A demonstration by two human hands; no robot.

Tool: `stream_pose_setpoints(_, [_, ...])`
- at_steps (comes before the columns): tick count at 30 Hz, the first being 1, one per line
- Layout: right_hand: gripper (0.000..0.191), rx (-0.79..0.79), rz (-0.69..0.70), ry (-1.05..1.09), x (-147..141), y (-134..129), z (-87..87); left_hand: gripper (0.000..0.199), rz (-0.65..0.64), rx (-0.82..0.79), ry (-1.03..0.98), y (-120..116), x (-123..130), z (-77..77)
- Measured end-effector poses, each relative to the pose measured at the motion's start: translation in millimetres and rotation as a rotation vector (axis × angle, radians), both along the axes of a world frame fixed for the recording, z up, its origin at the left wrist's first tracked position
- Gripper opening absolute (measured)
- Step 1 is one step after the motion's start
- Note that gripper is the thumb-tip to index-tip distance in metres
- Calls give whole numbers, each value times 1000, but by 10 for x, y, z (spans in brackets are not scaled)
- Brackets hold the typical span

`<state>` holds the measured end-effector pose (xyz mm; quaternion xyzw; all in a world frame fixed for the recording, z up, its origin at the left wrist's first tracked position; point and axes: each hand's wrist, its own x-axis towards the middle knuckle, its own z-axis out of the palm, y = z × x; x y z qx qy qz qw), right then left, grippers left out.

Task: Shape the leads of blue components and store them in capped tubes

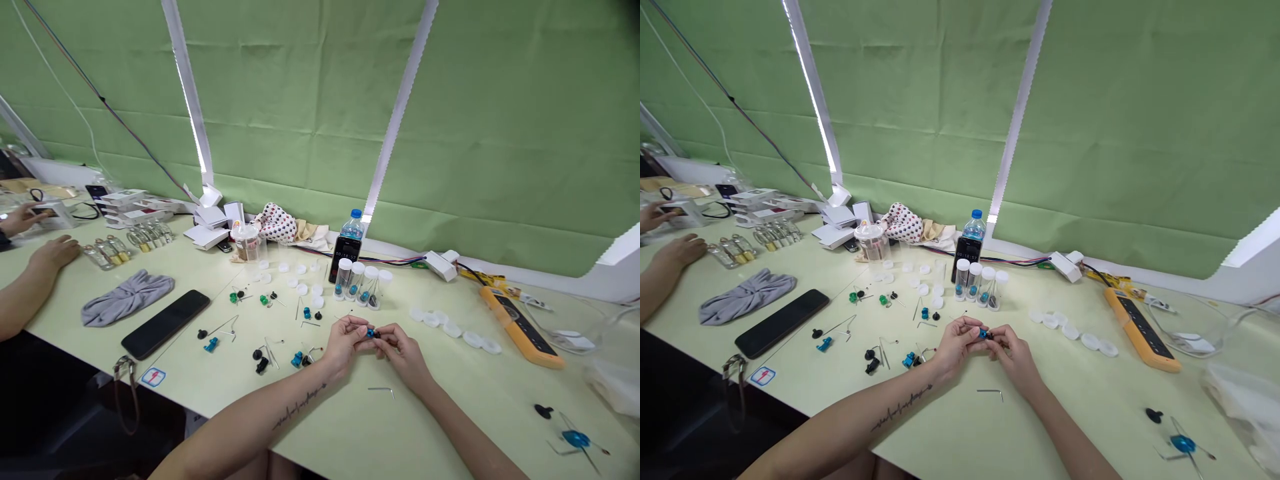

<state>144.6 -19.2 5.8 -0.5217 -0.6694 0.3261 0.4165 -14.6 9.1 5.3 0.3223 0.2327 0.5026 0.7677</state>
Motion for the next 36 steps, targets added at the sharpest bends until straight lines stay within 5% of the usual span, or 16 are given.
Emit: stream_pose_setpoints(36, [29, 25, -21, 13, 14, 20, -29, 32, 2, -25, -8, 3, 11, 9])
